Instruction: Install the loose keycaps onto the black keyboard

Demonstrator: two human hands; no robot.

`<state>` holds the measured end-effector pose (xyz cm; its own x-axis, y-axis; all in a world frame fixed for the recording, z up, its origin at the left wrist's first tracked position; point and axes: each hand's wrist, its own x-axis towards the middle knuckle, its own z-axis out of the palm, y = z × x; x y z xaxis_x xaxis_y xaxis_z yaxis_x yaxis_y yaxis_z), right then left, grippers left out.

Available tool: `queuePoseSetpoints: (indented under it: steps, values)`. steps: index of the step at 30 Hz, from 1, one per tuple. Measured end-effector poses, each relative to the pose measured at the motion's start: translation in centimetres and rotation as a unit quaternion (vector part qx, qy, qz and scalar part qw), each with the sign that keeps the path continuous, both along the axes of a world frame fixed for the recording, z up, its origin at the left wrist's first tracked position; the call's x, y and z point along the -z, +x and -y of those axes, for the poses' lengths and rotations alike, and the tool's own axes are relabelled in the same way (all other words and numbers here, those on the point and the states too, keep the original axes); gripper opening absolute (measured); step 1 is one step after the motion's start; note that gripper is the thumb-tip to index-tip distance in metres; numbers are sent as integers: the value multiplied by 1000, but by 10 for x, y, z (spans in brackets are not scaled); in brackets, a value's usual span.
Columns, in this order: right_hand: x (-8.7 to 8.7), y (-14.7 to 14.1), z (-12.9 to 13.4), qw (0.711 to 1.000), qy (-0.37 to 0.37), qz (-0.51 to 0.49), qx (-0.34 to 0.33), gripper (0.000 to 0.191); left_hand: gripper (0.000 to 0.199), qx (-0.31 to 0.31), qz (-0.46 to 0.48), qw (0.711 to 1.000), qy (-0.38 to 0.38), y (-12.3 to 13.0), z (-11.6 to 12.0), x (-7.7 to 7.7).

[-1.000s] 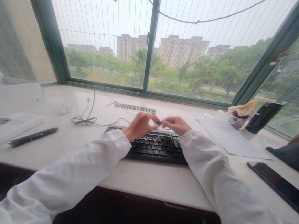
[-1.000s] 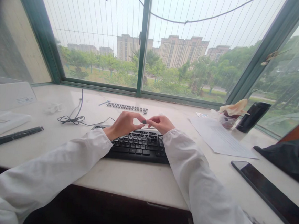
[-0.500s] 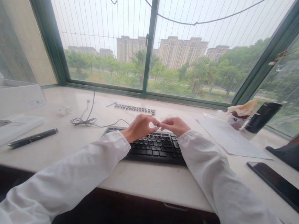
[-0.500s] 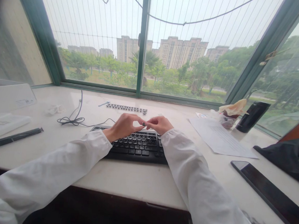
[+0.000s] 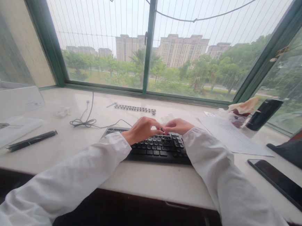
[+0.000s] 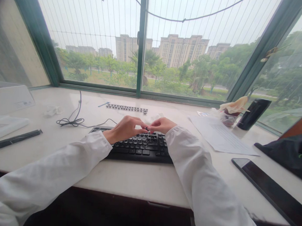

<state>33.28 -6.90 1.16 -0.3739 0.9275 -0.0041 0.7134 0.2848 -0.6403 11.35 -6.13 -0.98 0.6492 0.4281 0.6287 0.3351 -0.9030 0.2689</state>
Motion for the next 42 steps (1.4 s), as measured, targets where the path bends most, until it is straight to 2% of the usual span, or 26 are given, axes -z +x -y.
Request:
queuePoseSetpoints:
  steps: [2, 5, 8, 12, 23, 32, 42]
  values:
    - [2, 3, 1, 1000, -19, 11, 12, 48, 16, 23, -26, 999, -1, 0, 1, 0]
    - [2, 5, 1, 994, -96, 52, 8, 50, 18, 54, -77, 995, 9, -1, 0, 0]
    - [-1, 2, 1, 984, -138, 109, 20, 47, 23, 51, -110, 992, 28, -3, -1, 1]
    - [-4, -4, 2, 979, -126, 148, 55, 45, 23, 29, -126, 991, 46, -4, -3, 2]
    - [-4, -9, 3, 967, -142, 200, 68, 52, 21, 18, -171, 985, 17, -2, 1, 1]
    - [-7, -12, 6, 968, -136, 202, 68, 49, 24, -12, -140, 989, -37, 1, 2, 5]
    - [1, -7, -1, 968, -129, 213, 36, 59, 25, -17, -144, 988, -57, 1, 0, 5]
